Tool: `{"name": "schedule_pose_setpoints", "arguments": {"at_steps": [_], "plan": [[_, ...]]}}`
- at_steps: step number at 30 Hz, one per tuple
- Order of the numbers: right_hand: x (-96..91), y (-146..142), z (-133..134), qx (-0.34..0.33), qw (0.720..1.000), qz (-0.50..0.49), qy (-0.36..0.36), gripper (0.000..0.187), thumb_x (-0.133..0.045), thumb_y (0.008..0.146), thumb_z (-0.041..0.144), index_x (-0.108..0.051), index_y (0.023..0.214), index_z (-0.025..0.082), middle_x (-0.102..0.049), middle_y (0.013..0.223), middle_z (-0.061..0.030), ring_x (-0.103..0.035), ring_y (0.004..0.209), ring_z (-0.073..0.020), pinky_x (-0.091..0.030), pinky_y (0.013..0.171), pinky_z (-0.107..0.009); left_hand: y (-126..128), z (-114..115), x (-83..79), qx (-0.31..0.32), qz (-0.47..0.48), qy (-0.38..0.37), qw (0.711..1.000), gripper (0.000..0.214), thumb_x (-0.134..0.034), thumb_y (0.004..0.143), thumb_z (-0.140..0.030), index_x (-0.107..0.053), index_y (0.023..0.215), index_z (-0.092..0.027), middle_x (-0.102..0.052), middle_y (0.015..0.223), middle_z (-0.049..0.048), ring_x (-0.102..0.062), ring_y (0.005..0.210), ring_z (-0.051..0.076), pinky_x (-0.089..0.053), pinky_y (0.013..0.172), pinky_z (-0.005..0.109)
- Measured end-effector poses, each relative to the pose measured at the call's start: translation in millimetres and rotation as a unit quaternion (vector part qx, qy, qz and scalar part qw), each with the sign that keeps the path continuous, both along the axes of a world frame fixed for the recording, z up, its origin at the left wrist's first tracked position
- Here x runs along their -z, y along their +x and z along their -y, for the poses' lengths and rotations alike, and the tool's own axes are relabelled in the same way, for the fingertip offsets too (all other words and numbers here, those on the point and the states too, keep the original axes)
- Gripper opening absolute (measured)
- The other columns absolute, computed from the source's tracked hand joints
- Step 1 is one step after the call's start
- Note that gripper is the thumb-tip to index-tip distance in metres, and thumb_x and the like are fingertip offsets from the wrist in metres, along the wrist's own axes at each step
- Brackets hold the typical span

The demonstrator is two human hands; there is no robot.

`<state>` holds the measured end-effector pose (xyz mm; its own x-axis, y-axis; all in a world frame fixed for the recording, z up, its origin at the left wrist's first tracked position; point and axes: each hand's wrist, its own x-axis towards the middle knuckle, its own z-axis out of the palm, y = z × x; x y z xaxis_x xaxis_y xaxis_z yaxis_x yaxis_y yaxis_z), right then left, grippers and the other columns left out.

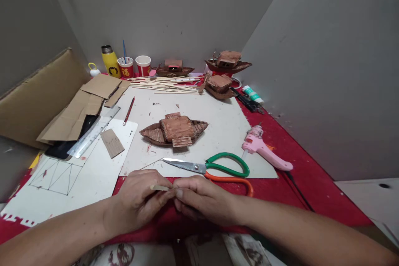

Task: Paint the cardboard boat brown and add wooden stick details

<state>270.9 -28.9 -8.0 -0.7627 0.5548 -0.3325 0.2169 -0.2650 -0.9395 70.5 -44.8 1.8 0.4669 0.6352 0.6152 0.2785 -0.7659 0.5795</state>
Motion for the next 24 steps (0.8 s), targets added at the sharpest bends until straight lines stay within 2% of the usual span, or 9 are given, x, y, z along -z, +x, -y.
{"name": "schedule_pose_setpoints", "arguments": {"at_steps": [5,9,14,19,24], "plan": [[1.9,0.0,0.1,0.017,1.0,-0.012,0.008,0.041,-0.049,0.094,0.051,-0.054,0.073,0.017,-0.046,0.053,0.0059,-0.036,0.045,-0.0068,-0.027,0.043,-0.019,-1.5,0.1,0.5,0.003,0.035,-0.06,0.998,0.009,-0.059,0.089,-0.007,-0.062,0.086,-0.014,-0.068,0.067,0.0023,-0.061,0.059,0.01,-0.048,0.059,0.019],[1.4,1.5,-0.6,0.04,0.999,-0.024,0.003,0.041,-0.057,0.088,0.056,-0.057,0.078,0.016,-0.044,0.056,0.0064,-0.035,0.051,-0.0075,-0.026,0.046,-0.02,-1.0,0.1,-2.3,-0.008,0.034,-0.098,0.995,0.011,-0.059,0.089,-0.009,-0.063,0.08,-0.014,-0.068,0.066,0.0019,-0.062,0.058,0.009,-0.047,0.058,0.018],[0.4,0.9,-0.7,0.01,0.999,-0.053,-0.004,0.043,-0.064,0.082,0.058,-0.055,0.077,0.016,-0.037,0.061,0.0076,-0.028,0.056,-0.0075,-0.023,0.05,-0.023,0.0,-0.4,1.0,-0.015,0.003,-0.107,0.994,0.017,-0.059,0.091,-0.016,-0.064,0.075,-0.012,-0.065,0.059,0.0034,-0.059,0.052,0.011,-0.043,0.052,0.02],[4.0,1.1,-0.3,0.009,0.998,-0.039,0.048,0.027,-0.062,0.086,0.041,-0.055,0.076,0.016,-0.037,0.062,0.0071,-0.03,0.057,-0.008,-0.024,0.05,-0.023,-0.4,-0.4,3.9,-0.009,0.0,-0.128,0.992,0.018,-0.058,0.092,-0.017,-0.065,0.075,-0.011,-0.067,0.061,0.0047,-0.06,0.054,0.011,-0.044,0.053,0.02],[4.3,0.9,0.4,0.011,0.992,-0.024,0.121,0.023,-0.057,0.087,0.034,-0.053,0.073,0.017,-0.036,0.06,0.0068,-0.031,0.055,-0.0084,-0.026,0.049,-0.022,0.5,-1.2,0.8,0.015,-0.001,-0.185,0.983,0.019,-0.056,0.093,-0.018,-0.066,0.078,-0.013,-0.069,0.064,0.0032,-0.062,0.058,0.011,-0.046,0.057,0.018]]}}
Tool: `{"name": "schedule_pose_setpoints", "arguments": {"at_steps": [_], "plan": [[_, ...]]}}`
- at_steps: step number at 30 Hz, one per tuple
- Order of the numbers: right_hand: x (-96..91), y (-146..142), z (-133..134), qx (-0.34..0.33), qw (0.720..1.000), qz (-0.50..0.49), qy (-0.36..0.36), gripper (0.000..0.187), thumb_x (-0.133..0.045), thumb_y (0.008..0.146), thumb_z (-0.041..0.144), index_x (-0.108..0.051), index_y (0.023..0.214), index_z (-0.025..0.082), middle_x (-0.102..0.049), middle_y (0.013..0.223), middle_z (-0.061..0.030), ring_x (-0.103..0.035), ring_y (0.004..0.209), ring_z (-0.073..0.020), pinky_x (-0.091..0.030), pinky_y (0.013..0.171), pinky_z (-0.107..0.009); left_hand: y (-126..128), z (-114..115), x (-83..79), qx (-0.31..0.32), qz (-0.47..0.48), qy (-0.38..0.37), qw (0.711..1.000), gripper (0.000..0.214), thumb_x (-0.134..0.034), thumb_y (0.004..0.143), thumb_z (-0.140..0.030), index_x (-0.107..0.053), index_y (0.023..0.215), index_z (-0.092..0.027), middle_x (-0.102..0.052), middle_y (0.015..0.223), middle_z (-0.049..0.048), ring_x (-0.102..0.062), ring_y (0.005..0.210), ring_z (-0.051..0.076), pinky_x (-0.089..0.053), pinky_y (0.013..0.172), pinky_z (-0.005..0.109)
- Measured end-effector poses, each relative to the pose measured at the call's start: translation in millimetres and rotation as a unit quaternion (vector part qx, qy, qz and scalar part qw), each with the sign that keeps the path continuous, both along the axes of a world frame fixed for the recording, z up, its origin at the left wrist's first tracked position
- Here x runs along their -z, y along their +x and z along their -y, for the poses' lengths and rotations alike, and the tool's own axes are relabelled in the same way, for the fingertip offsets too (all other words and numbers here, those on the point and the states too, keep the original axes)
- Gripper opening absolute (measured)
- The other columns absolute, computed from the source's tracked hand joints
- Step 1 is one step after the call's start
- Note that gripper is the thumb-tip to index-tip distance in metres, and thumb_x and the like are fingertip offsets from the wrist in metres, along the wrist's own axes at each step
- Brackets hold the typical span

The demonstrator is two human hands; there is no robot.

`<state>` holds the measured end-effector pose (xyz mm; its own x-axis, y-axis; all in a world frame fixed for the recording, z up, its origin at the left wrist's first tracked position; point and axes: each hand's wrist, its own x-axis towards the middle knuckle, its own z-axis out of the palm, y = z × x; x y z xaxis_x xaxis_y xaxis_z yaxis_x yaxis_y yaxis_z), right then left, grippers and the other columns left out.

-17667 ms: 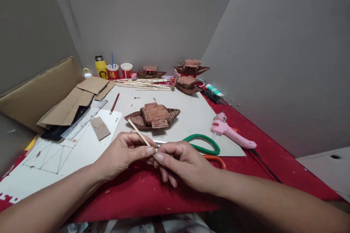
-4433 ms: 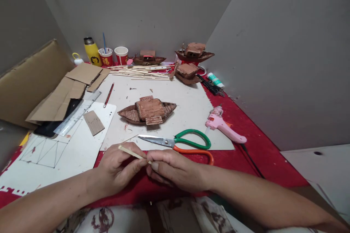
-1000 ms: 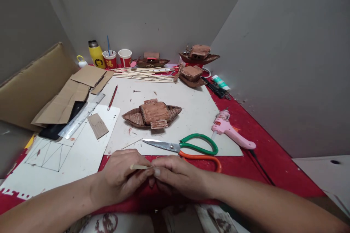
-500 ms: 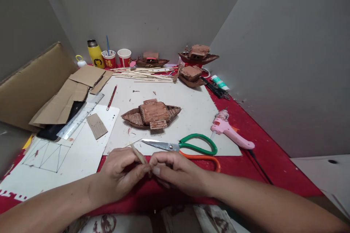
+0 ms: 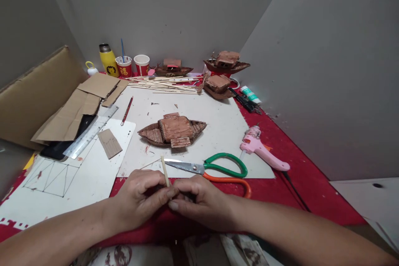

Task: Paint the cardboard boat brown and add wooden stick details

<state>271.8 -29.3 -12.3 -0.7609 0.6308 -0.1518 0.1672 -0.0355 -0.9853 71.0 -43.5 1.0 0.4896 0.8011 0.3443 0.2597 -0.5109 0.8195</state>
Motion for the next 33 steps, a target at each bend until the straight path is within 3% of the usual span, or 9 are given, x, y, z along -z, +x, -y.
{"name": "schedule_pose_setpoints", "arguments": {"at_steps": [5,8,12,16,22,26,30,33], "plan": [[-2.8,0.0,0.9,0.001,0.997,0.017,0.073,0.024,-0.052,0.087,0.031,-0.044,0.067,0.02,-0.033,0.056,0.0079,-0.029,0.05,-0.0079,-0.024,0.046,-0.021,-0.5,-2.9,-0.1,-0.009,0.001,-0.06,0.998,0.024,-0.053,0.094,-0.019,-0.065,0.074,-0.014,-0.065,0.062,0.0001,-0.056,0.056,0.008,-0.043,0.056,0.017],[-3.7,0.9,0.5,-0.007,0.993,0.031,0.116,0.024,-0.05,0.087,0.027,-0.041,0.065,0.021,-0.033,0.055,0.008,-0.03,0.049,-0.0078,-0.024,0.046,-0.021,-0.2,-4.5,-0.1,-0.033,0.019,-0.14,0.989,0.026,-0.057,0.093,-0.025,-0.063,0.069,-0.015,-0.062,0.059,-0.002,-0.053,0.054,0.007,-0.042,0.054,0.016],[-2.9,1.6,-0.2,-0.002,0.989,0.036,0.141,0.024,-0.049,0.086,0.025,-0.041,0.065,0.021,-0.036,0.056,0.0071,-0.032,0.05,-0.0081,-0.027,0.048,-0.021,1.3,-5.2,-1.5,-0.021,0.063,-0.276,0.959,0.032,-0.056,0.093,-0.035,-0.062,0.069,-0.015,-0.065,0.061,-0.0002,-0.057,0.056,0.009,-0.045,0.055,0.017],[-1.3,1.4,1.3,0.009,0.987,0.029,0.155,0.023,-0.05,0.085,0.024,-0.042,0.064,0.02,-0.038,0.054,0.0071,-0.032,0.048,-0.0071,-0.026,0.046,-0.02,1.2,-6.3,-2.3,-0.002,0.096,-0.351,0.931,0.039,-0.056,0.093,-0.044,-0.063,0.07,-0.014,-0.066,0.062,0.0014,-0.056,0.054,0.009,-0.045,0.054,0.019],[-1.9,1.5,3.3,0.026,0.99,0.003,0.139,0.022,-0.052,0.084,0.022,-0.044,0.063,0.02,-0.036,0.052,0.0081,-0.03,0.045,-0.0058,-0.024,0.043,-0.019,0.0,-10.9,-1.3,-0.02,0.166,-0.394,0.904,0.034,-0.065,0.088,-0.044,-0.058,0.075,-0.014,-0.067,0.062,0.0003,-0.055,0.051,0.008,-0.044,0.054,0.019],[-2.1,3.0,1.6,0.018,0.991,-0.008,0.133,0.029,-0.052,0.09,0.031,-0.048,0.064,0.019,-0.041,0.056,0.0057,-0.034,0.05,-0.007,-0.028,0.047,-0.02,1.2,-11.9,-1.4,0.005,0.186,-0.409,0.893,0.032,-0.065,0.089,-0.042,-0.057,0.075,-0.015,-0.068,0.062,0.0005,-0.056,0.05,0.008,-0.045,0.053,0.019],[-1.8,2.4,1.1,0.022,0.993,-0.039,0.109,0.033,-0.047,0.097,0.037,-0.054,0.071,0.017,-0.051,0.061,0.0021,-0.044,0.055,-0.0091,-0.037,0.054,-0.021,3.5,-9.7,-2.0,0.022,0.176,-0.418,0.891,0.034,-0.069,0.085,-0.044,-0.058,0.075,-0.014,-0.068,0.064,0.0013,-0.057,0.05,0.008,-0.045,0.052,0.02],[-2.5,1.3,1.9,0.031,0.995,-0.038,0.085,0.039,-0.043,0.099,0.042,-0.055,0.072,0.016,-0.051,0.06,0.0018,-0.045,0.054,-0.0092,-0.037,0.053,-0.021,4.8,-8.0,-2.7,0.02,0.171,-0.41,0.896,0.033,-0.069,0.085,-0.043,-0.058,0.074,-0.014,-0.067,0.063,0.0007,-0.056,0.052,0.008,-0.045,0.053,0.019]]}}
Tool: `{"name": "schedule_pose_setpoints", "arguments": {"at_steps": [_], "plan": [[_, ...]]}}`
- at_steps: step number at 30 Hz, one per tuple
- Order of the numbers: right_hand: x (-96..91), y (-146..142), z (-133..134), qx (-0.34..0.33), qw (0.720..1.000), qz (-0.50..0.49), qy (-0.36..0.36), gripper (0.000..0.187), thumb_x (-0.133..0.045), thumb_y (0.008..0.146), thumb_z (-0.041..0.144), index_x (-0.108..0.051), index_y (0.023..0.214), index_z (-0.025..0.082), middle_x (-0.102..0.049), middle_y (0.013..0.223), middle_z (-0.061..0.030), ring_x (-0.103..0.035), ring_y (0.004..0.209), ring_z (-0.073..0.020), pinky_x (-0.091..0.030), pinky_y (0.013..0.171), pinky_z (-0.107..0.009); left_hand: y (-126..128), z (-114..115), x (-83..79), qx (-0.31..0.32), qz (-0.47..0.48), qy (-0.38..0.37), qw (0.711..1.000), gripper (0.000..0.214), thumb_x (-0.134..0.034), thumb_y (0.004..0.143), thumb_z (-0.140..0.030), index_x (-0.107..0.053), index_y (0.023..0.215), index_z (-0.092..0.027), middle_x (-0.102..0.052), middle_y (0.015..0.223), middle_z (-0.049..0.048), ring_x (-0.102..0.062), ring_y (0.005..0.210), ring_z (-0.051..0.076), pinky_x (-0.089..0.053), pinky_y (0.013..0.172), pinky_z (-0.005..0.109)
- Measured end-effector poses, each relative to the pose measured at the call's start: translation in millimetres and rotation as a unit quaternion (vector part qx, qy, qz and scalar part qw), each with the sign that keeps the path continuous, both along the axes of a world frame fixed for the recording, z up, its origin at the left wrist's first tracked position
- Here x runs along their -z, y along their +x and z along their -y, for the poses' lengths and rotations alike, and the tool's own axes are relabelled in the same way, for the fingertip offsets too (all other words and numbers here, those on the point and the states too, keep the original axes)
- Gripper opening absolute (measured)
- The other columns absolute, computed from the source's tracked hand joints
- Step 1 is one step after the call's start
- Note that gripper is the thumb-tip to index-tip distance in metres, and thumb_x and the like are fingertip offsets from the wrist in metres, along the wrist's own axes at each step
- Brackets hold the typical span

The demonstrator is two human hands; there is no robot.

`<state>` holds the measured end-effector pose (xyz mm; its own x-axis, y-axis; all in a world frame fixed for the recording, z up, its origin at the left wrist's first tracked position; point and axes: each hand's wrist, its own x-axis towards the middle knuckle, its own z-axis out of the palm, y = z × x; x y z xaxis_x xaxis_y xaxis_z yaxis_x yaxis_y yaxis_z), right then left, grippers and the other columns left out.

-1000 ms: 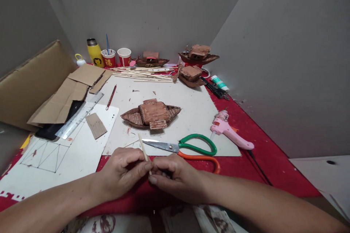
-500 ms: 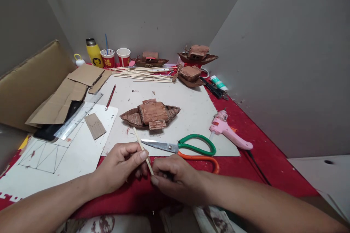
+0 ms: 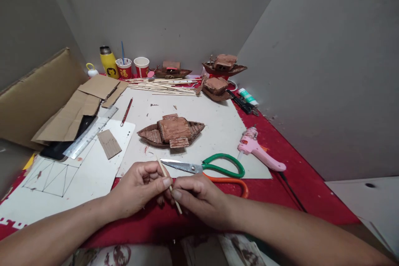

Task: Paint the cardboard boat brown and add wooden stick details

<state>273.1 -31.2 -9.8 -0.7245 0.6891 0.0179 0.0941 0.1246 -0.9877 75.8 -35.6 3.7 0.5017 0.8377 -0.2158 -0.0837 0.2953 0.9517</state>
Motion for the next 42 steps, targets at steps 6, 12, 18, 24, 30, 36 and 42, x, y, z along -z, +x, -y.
{"name": "schedule_pose_setpoints", "arguments": {"at_steps": [6,12,18,24,30,36,42], "plan": [[-2.2,0.1,-1.2,0.003,0.991,0.03,-0.127,0.044,-0.049,0.093,0.056,-0.056,0.077,0.016,-0.05,0.059,0.0034,-0.043,0.05,-0.0081,-0.034,0.048,-0.02,-1.1,0.3,-1.3,-0.018,-0.015,0.032,0.999,0.028,-0.065,0.088,-0.038,-0.059,0.077,-0.014,-0.067,0.065,0.0005,-0.057,0.055,0.008,-0.046,0.056,0.02],[1.7,-0.5,-4.5,-0.027,0.974,0.026,-0.222,0.054,-0.047,0.089,0.069,-0.052,0.077,0.017,-0.051,0.054,0.0051,-0.041,0.041,-0.0061,-0.03,0.038,-0.017,-1.2,3.6,-0.5,-0.034,-0.025,0.061,0.997,0.024,-0.063,0.089,-0.034,-0.059,0.076,-0.014,-0.064,0.063,-0.0006,-0.054,0.055,0.008,-0.044,0.056,0.019],[3.9,-0.4,-4.8,-0.084,0.969,0.046,-0.226,0.064,-0.039,0.086,0.078,-0.052,0.075,0.016,-0.052,0.054,0.0041,-0.044,0.04,-0.006,-0.032,0.038,-0.017,0.5,8.1,2.1,-0.016,-0.022,0.066,0.997,0.025,-0.062,0.09,-0.036,-0.058,0.078,-0.015,-0.062,0.063,-0.0008,-0.054,0.057,0.009,-0.043,0.055,0.02],[0.2,0.4,-6.1,-0.105,0.958,0.052,-0.262,0.063,-0.041,0.084,0.079,-0.05,0.078,0.018,-0.052,0.054,0.0054,-0.042,0.038,-0.0061,-0.03,0.036,-0.017,-0.8,8.9,0.5,-0.019,-0.039,0.102,0.994,0.025,-0.059,0.093,-0.036,-0.059,0.08,-0.014,-0.064,0.064,0.0004,-0.055,0.058,0.01,-0.043,0.056,0.021],[-2.5,0.6,-6.5,-0.098,0.963,0.007,-0.252,0.05,-0.048,0.09,0.065,-0.052,0.082,0.016,-0.047,0.057,0.0061,-0.036,0.045,-0.0058,-0.027,0.042,-0.019,-1.5,8.1,-1.4,-0.03,-0.046,0.143,0.988,0.022,-0.057,0.094,-0.032,-0.06,0.08,-0.015,-0.068,0.068,0.0015,-0.062,0.06,0.011,-0.047,0.059,0.021],[-2.8,-1.8,-5.1,-0.082,0.965,-0.008,-0.25,0.027,-0.05,0.09,0.04,-0.054,0.078,0.017,-0.045,0.057,0.0065,-0.035,0.049,-0.0075,-0.028,0.049,-0.022,-2.1,8.8,-1.4,-0.022,-0.09,0.227,0.97,0.019,-0.053,0.096,-0.024,-0.06,0.08,-0.016,-0.072,0.066,0.0017,-0.064,0.058,0.012,-0.048,0.057,0.02],[0.2,-1.8,-5.0,-0.082,0.969,-0.014,-0.232,0.01,-0.046,0.08,0.023,-0.052,0.073,0.018,-0.042,0.06,0.006,-0.034,0.053,-0.0093,-0.028,0.053,-0.024,-2.0,9.0,-3.6,-0.021,-0.096,0.298,0.949,0.016,-0.051,0.095,-0.015,-0.06,0.082,-0.017,-0.073,0.067,-0.0003,-0.065,0.059,0.01,-0.048,0.057,0.018]]}}
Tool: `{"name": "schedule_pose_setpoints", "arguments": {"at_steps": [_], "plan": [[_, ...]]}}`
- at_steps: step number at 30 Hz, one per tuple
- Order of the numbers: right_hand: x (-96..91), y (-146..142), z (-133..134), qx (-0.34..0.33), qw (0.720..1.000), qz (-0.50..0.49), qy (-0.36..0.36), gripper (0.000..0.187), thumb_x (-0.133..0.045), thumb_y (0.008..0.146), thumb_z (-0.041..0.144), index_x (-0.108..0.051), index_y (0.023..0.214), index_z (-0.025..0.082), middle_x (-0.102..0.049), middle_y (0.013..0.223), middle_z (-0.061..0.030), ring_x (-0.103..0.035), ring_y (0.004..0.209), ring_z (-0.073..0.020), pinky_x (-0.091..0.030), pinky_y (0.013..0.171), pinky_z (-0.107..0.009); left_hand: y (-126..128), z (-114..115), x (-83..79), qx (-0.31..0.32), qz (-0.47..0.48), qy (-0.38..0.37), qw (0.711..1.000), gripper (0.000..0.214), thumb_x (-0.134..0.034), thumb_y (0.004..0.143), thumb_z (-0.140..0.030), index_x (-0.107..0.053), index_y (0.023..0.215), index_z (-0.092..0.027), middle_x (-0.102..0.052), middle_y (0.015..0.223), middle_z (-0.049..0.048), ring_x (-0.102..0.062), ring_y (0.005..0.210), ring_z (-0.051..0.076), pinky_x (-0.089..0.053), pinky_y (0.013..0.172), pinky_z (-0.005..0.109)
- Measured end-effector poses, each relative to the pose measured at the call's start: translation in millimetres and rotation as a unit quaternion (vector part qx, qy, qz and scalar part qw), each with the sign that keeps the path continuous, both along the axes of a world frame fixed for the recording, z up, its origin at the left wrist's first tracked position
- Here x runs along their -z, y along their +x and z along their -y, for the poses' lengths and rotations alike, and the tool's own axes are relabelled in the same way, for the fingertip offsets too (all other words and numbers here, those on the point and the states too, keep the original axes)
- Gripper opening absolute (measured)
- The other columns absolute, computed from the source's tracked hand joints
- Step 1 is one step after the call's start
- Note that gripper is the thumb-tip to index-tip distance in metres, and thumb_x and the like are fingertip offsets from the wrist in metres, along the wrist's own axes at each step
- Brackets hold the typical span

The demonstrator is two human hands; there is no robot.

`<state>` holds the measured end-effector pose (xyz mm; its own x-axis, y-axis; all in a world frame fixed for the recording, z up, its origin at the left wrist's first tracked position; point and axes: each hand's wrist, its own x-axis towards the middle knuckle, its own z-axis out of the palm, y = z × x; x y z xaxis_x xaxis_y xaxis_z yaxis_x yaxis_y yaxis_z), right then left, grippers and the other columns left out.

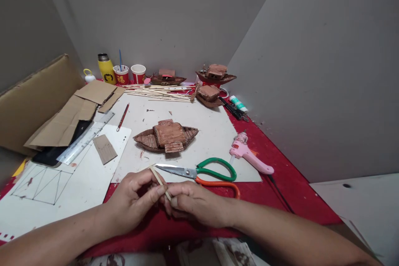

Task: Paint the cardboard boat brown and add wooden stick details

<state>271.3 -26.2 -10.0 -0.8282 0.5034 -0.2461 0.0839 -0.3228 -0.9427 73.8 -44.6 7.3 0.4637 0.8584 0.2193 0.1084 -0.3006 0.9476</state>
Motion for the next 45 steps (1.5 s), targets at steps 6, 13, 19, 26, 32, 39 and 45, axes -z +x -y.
{"name": "schedule_pose_setpoints", "arguments": {"at_steps": [6,13,19,26,32,39,45], "plan": [[4.1,-2.2,0.5,0.01,0.999,0.005,0.045,0.012,-0.042,0.076,0.014,-0.052,0.07,0.018,-0.04,0.058,0.0061,-0.033,0.052,-0.0095,-0.029,0.052,-0.023,0.2,0.0,-0.8,0.026,-0.009,0.034,0.999,0.015,-0.049,0.096,-0.014,-0.06,0.087,-0.018,-0.074,0.073,0.0005,-0.068,0.068,0.011,-0.05,0.065,0.019],[3.8,1.4,0.2,-0.012,0.996,0.008,0.092,0.051,-0.036,0.097,0.058,-0.053,0.074,0.016,-0.045,0.062,0.003,-0.04,0.057,-0.0107,-0.033,0.056,-0.024,-1.2,-2.9,0.5,-0.007,-0.032,0.073,0.997,0.016,-0.052,0.094,-0.011,-0.06,0.082,-0.018,-0.07,0.067,-0.0028,-0.062,0.059,0.008,-0.044,0.056,0.016],[3.4,1.8,2.1,0.0,0.998,0.028,0.062,0.056,-0.038,0.093,0.067,-0.053,0.074,0.016,-0.044,0.061,0.0031,-0.039,0.056,-0.0106,-0.032,0.054,-0.024,-1.9,-2.6,-0.2,0.005,-0.029,0.067,0.997,0.016,-0.051,0.093,-0.008,-0.06,0.084,-0.018,-0.071,0.07,-0.0038,-0.063,0.061,0.007,-0.044,0.058,0.014],[-1.6,2.4,1.6,0.005,0.998,0.018,0.052,0.042,-0.041,0.096,0.05,-0.055,0.075,0.016,-0.042,0.06,0.0044,-0.036,0.054,-0.0099,-0.03,0.052,-0.024,-2.9,-1.2,1.7,0.002,-0.03,0.075,0.997,0.016,-0.051,0.094,-0.008,-0.06,0.087,-0.019,-0.071,0.071,-0.0046,-0.062,0.061,0.007,-0.044,0.059,0.014],[4.6,2.5,1.8,0.019,0.999,0.008,0.047,0.018,-0.046,0.086,0.022,-0.058,0.073,0.015,-0.038,0.053,0.0073,-0.032,0.048,-0.0083,-0.026,0.049,-0.023,-2.8,-1.3,1.7,-0.002,-0.042,0.103,0.994,0.016,-0.051,0.093,-0.008,-0.061,0.088,-0.019,-0.069,0.071,-0.0034,-0.06,0.058,0.007,-0.043,0.056,0.014],[5.9,0.6,1.4,0.038,0.999,0.012,0.01,0.025,-0.051,0.089,0.034,-0.058,0.074,0.015,-0.041,0.053,0.007,-0.032,0.047,-0.0078,-0.025,0.045,-0.022,-2.4,-2.3,1.3,-0.029,-0.043,0.103,0.993,0.014,-0.051,0.093,-0.01,-0.061,0.086,-0.018,-0.066,0.069,-0.0037,-0.059,0.06,0.007,-0.044,0.059,0.015],[2.1,-0.2,3.8,0.04,0.999,0.024,0.011,0.035,-0.054,0.09,0.046,-0.058,0.074,0.015,-0.043,0.054,0.0065,-0.033,0.048,-0.0073,-0.025,0.046,-0.022,-2.2,-5.0,6.3,-0.001,-0.053,0.05,0.997,0.018,-0.052,0.095,-0.016,-0.063,0.08,-0.017,-0.067,0.069,-0.0031,-0.059,0.062,0.008,-0.045,0.062,0.016]]}}
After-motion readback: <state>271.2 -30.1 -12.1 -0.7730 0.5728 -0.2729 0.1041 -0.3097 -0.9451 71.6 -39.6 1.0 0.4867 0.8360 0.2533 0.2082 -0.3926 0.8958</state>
